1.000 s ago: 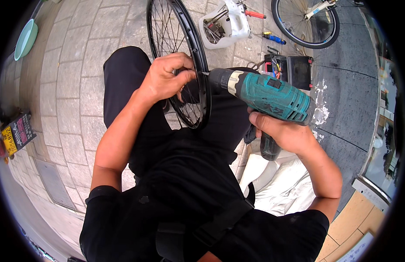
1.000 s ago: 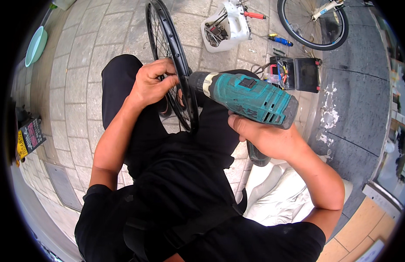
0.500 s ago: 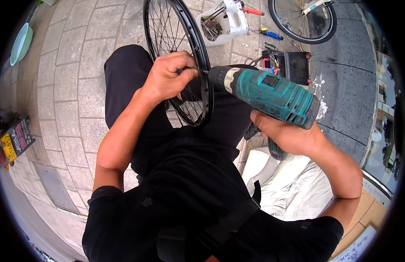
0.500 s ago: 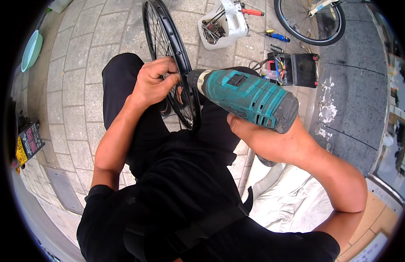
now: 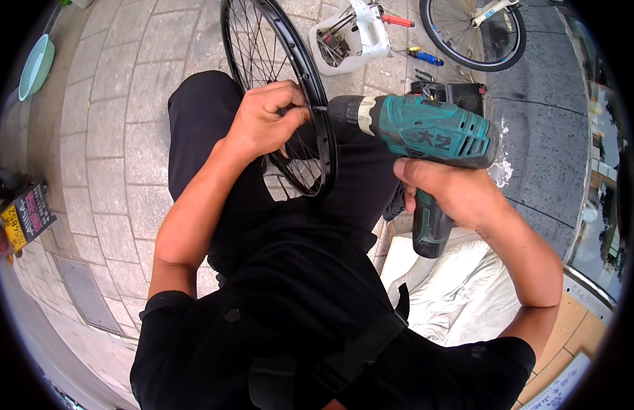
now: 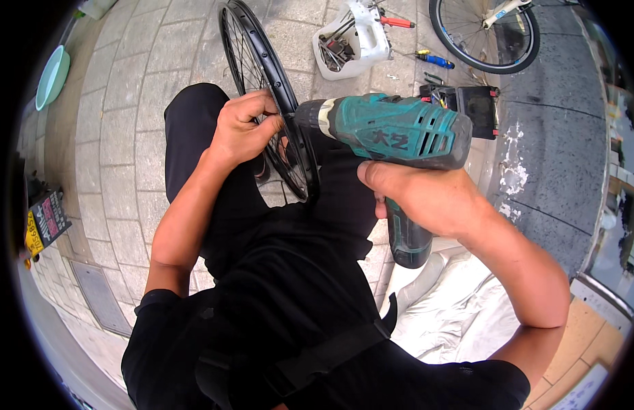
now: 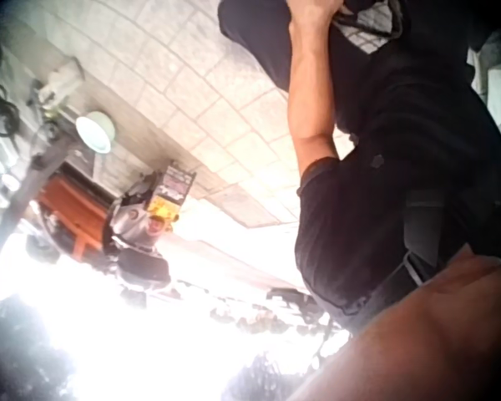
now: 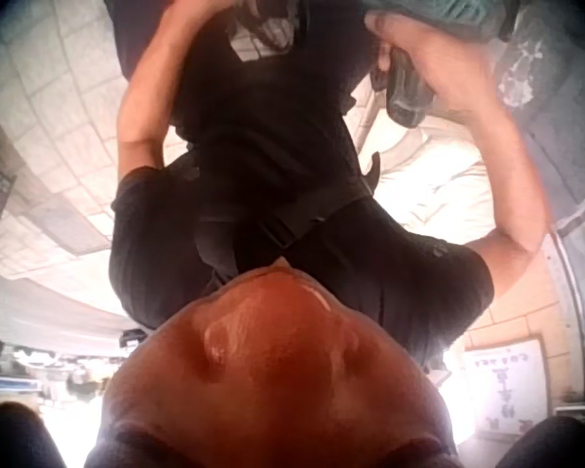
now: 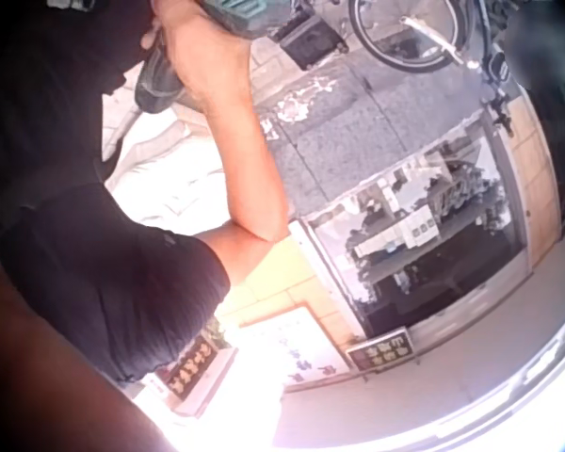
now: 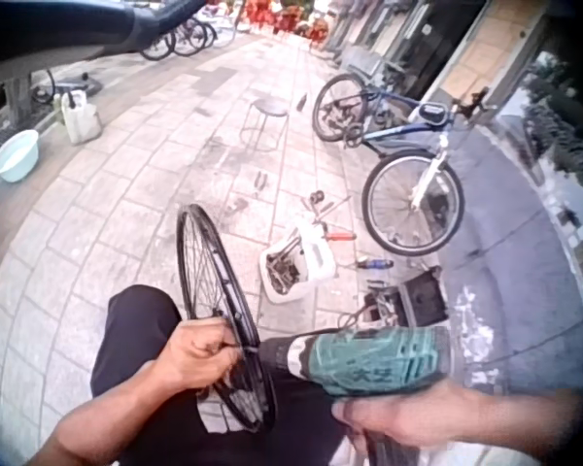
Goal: The person uses a cordless drill to tighten the nipples on a bicycle wheel rim. They hold the wheel between their legs and systematically move around the rim to tighten each nipple.
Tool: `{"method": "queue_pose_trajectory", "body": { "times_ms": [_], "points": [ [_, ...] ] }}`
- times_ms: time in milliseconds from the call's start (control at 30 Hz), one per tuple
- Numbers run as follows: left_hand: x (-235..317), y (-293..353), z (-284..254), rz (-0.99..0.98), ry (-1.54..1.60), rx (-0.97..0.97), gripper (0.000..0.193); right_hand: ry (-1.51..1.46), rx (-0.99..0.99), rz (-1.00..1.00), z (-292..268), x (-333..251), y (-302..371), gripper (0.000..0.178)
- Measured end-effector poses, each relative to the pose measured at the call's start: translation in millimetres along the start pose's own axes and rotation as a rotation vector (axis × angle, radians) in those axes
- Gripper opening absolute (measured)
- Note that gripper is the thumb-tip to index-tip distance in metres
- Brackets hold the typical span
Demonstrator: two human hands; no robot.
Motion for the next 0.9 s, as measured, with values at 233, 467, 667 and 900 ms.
{"method": "queue_pose_trajectory", "body": {
  "times_ms": [233, 467, 667, 900],
  "points": [
    [2, 1, -3, -0.135, 0.067, -0.045, 0.009, -0.289, -0.107, -0.269, -7, 28, -16, 0.031],
    [-4, 0, -1, -0.064, 0.051, -0.064, 0.009, -0.061, -0.032, -0.309, -6, 37, -17, 0.028],
    [-3, 2, 2, -0.051, 0.025, -0.005, 0.013, 0.156, 0.144, -0.558, -5, 40, -20, 0.022],
    [-2, 2, 1, -0.045, 0.027, -0.016, 0.015, 0.225, 0.206, -0.652, -2, 44, -22, 0.021]
  ]
}}
Point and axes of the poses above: each hand's wrist, its own y-axis away from the middle knuckle, its own z-axis out of the palm, x = y × z, the point moved 4 cm from there along -y, towards the middle knuckle, and after that the axes turned 13 degrees about z, right-handed, at the moved point
